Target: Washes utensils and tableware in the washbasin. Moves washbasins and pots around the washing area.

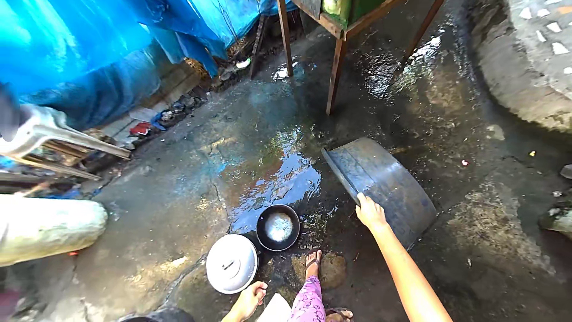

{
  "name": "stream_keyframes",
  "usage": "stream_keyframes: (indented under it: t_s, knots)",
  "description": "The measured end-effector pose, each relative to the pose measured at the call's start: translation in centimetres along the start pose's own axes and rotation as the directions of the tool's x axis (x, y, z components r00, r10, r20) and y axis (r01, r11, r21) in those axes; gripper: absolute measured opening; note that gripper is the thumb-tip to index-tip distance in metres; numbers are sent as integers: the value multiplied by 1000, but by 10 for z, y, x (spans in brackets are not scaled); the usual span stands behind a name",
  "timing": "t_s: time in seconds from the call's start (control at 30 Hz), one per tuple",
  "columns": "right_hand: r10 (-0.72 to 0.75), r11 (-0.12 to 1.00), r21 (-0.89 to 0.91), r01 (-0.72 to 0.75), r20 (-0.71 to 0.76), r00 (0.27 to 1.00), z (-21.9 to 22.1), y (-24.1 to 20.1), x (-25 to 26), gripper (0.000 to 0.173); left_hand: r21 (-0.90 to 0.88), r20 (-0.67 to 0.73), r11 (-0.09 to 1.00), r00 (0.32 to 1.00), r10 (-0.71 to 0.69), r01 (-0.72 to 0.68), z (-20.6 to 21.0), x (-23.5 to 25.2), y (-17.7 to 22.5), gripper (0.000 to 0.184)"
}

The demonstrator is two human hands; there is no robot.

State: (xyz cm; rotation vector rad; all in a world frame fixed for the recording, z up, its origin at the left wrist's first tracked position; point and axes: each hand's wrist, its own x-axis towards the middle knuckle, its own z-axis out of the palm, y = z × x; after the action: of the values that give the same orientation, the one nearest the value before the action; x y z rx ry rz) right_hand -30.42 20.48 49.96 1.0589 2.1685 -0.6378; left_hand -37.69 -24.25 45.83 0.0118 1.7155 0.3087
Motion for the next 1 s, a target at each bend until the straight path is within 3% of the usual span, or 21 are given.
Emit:
stream_keyframes:
  t_s: [0.47,0.67,0.8,1.0]
  knots:
    - [-111,987,-103,125,135,985,43,-37,-6,46,16,13,1000,1000,-11,11,-4,-1,3,37]
    - [-185,978,-72,195,130,974,48,-31,-6,44,-9,-4,1000,1000,-10,10,1,-1,-1,37]
    - [-176,984,1,176,37,984,37,-15,2,39,-1,-12,1000,999,-29,29,4,-2,-4,35]
    - [-51,987,134,89,-266,963,-10,15,31,37,-20,-15,999,999,-48,47,7,1,-13,36]
